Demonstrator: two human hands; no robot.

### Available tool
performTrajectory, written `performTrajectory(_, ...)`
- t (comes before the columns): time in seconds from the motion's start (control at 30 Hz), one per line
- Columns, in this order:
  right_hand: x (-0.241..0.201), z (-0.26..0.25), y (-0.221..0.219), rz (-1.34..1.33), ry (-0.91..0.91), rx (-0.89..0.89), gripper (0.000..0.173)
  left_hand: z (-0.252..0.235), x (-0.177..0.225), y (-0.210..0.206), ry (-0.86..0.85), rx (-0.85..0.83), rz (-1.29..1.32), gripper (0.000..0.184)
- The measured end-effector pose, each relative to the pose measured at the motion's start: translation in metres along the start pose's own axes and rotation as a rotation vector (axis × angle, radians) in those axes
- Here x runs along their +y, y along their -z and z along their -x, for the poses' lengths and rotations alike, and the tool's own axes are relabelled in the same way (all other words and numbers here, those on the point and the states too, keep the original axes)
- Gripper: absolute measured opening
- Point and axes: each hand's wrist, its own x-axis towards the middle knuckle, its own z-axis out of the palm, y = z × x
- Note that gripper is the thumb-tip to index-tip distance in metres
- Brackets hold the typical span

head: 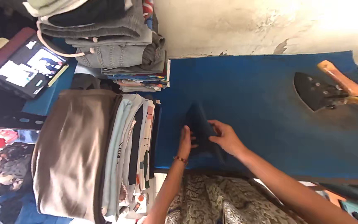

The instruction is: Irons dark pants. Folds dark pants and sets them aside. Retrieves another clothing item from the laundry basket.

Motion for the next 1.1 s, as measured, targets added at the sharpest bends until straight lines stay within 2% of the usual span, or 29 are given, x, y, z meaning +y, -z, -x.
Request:
performTrajectory(0.07,-0.019,0.012,0.040,0.343,0.273,-0.019,0.047,-0.002,0.028,-0.032,0.054,-0.135,0.469,0.089)
performTrajectory(0.1,-0.020,0.019,0.057,0.508,0.389,-0.011,0.046,-0.006,0.039,-0.047,0.072,-0.161,0.628,0.096)
performTrajectory(0.17,-0.004,0.031,0.083,0.750,0.568,0.030,0.048,-0.017,0.048,-0.072,0.082,-0.195,0.839,0.094)
performTrajectory(0.23,0.030,0.037,0.101,0.854,0.683,0.054,0.049,-0.032,0.039,-0.085,0.074,-0.226,0.872,0.088)
performTrajectory(0.3,0.060,0.044,0.114,0.861,0.562,-0.124,0.050,-0.046,0.026,-0.092,0.051,-0.133,0.609,0.085)
performTrajectory(0.33,0.074,0.045,0.120,0.823,0.461,-0.241,0.049,-0.053,0.016,-0.095,-0.010,-0.080,0.388,0.079)
performTrajectory(0.37,0.092,0.043,0.124,0.790,0.431,-0.269,0.045,-0.058,0.003,-0.100,-0.112,0.007,0.132,0.065)
performTrajectory(0.4,0.111,0.040,0.126,0.773,0.435,-0.215,0.041,-0.063,-0.012,-0.104,-0.245,0.114,-0.147,0.053)
performTrajectory(0.47,0.148,0.022,0.129,0.772,0.478,0.014,0.042,-0.067,-0.034,-0.117,-0.551,0.278,-0.721,0.051)
performTrajectory(0.5,0.165,0.008,0.132,0.795,0.489,0.101,0.046,-0.071,-0.041,-0.125,-0.689,0.299,-0.945,0.051)
performTrajectory(0.53,0.181,-0.006,0.138,0.813,0.474,0.117,0.052,-0.078,-0.047,-0.133,-0.780,0.283,-1.105,0.051)
performTrajectory(0.57,0.195,-0.021,0.146,0.816,0.446,0.078,0.059,-0.086,-0.052,-0.139,-0.795,0.240,-1.212,0.053)
performTrajectory(0.63,0.213,-0.042,0.168,0.793,0.437,-0.014,0.071,-0.097,-0.056,-0.141,-0.702,0.172,-1.256,0.053)
performTrajectory(0.67,0.210,-0.047,0.183,0.790,0.457,-0.004,0.074,-0.098,-0.054,-0.139,-0.706,0.183,-1.235,0.053)
performTrajectory(0.73,0.191,-0.047,0.233,0.836,0.447,0.174,0.075,-0.091,-0.050,-0.130,-0.748,0.264,-1.146,0.050)
performTrajectory(0.77,0.178,-0.045,0.270,0.885,0.366,0.274,0.075,-0.085,-0.050,-0.125,-0.728,0.311,-1.085,0.050)
performTrajectory(0.83,0.154,-0.038,0.355,0.910,0.085,0.416,0.082,-0.075,-0.051,-0.119,-0.660,0.401,-0.952,0.046)
performTrajectory(0.87,0.162,-0.036,0.395,0.893,-0.018,0.478,0.086,-0.074,-0.050,-0.120,-0.646,0.431,-0.905,0.044)
performTrajectory(0.93,0.214,-0.038,0.455,0.810,-0.166,0.566,0.092,-0.082,-0.039,-0.129,-0.666,0.437,-0.875,0.043)
performTrajectory(0.97,0.230,-0.038,0.464,0.726,-0.251,0.588,0.090,-0.089,-0.032,-0.134,-0.695,0.414,-0.886,0.044)
performTrajectory(1.03,0.224,-0.037,0.456,0.661,-0.326,0.626,0.085,-0.106,-0.015,-0.144,-0.785,0.340,-0.962,0.045)
performTrajectory(1.1,0.200,-0.040,0.435,0.815,-0.161,0.674,0.074,-0.119,-0.001,-0.151,-0.835,0.240,-1.064,0.042)
